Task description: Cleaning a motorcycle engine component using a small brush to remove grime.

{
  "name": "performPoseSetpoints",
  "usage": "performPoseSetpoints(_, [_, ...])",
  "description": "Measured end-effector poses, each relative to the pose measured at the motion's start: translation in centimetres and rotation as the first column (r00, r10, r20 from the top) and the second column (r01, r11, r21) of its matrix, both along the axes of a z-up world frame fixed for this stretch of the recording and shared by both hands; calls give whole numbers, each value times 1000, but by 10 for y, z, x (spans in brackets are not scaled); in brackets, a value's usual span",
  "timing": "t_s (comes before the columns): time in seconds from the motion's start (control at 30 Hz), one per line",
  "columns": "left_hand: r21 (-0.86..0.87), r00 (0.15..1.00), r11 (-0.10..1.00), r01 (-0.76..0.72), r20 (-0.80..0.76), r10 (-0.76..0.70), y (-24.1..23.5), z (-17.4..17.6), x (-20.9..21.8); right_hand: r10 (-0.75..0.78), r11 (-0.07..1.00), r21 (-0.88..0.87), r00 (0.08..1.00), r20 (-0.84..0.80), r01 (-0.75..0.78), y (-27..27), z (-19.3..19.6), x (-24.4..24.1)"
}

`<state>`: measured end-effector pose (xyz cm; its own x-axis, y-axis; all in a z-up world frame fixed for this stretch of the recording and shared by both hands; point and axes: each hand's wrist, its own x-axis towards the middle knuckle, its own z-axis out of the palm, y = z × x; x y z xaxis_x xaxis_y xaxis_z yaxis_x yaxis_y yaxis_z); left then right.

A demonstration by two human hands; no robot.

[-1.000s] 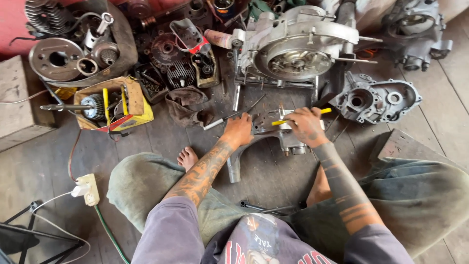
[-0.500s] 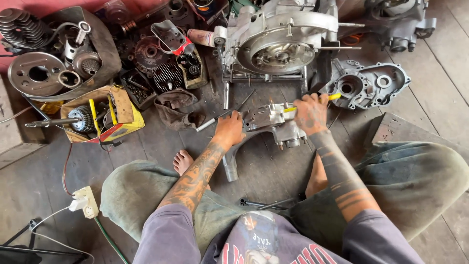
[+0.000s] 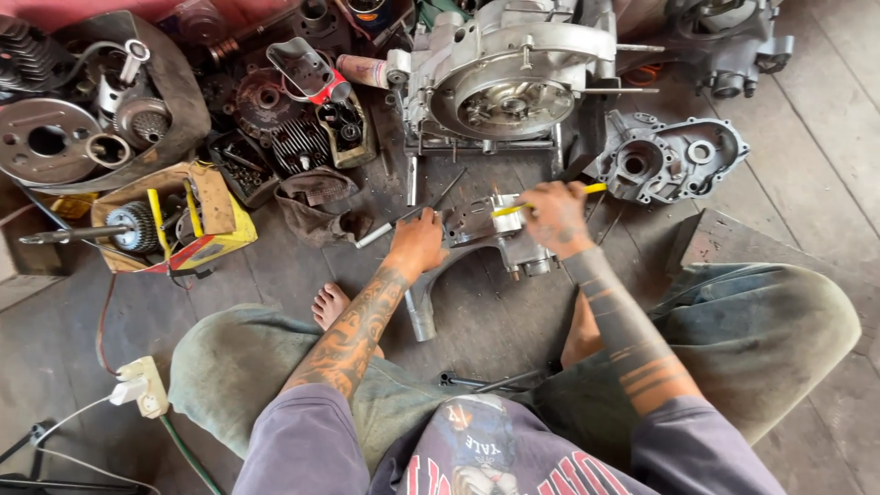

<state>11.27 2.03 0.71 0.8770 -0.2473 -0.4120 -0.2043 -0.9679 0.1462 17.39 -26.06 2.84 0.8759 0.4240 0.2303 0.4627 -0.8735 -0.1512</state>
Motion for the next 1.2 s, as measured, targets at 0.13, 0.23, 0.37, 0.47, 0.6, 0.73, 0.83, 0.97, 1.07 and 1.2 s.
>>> performPoseSetpoints(0.13, [20, 1000, 1000, -11, -3, 11, -4, 4, 0, -57, 998, -16, 998, -40, 56, -38, -135, 29])
performPoseSetpoints(0.23, [43, 1000, 999, -7, 14, 6, -6, -1, -1, -97, 987, -123, 993, 69, 105, -38, -35, 13])
performPoseSetpoints(0.37, [21, 1000, 1000, -13, 14, 13, -8, -6, 3, -26, 1000, -16, 997, -78, 25, 5, 0, -1])
performPoseSetpoints(0.47, [63, 1000, 998, -5, 5, 5, -6, -6, 1, 28, 994, 108, 960, -280, 2, -11, -27, 10])
performPoseSetpoints(0.6, [86, 1000, 996, 3, 30, -5, -8, -14, -1, -87, 990, -115, 995, -45, 81, -28, -40, 19])
performPoseSetpoints(0.73, [92, 1000, 996, 6, 18, -8, -7, -15, 4, 60, 989, 147, 951, -304, -16, 6, -6, 0])
performPoseSetpoints(0.83, [88, 1000, 996, -2, 15, 1, -9, -19, 3, -226, 961, -198, 962, -151, 194, -49, -83, 21])
performPoseSetpoints(0.97, [91, 999, 996, 23, 35, -26, -8, -16, 5, -189, 978, -102, 980, -57, 183, -36, -43, 17])
performPoseSetpoints(1.07, [80, 999, 997, 16, 31, -19, -9, -16, 2, -1, 990, 135, 978, -209, 30, -16, -51, 6])
performPoseSetpoints(1.2, [102, 1000, 995, -2, 24, -1, -9, -29, 5, -130, 990, 35, 974, -185, 139, -54, -89, 19])
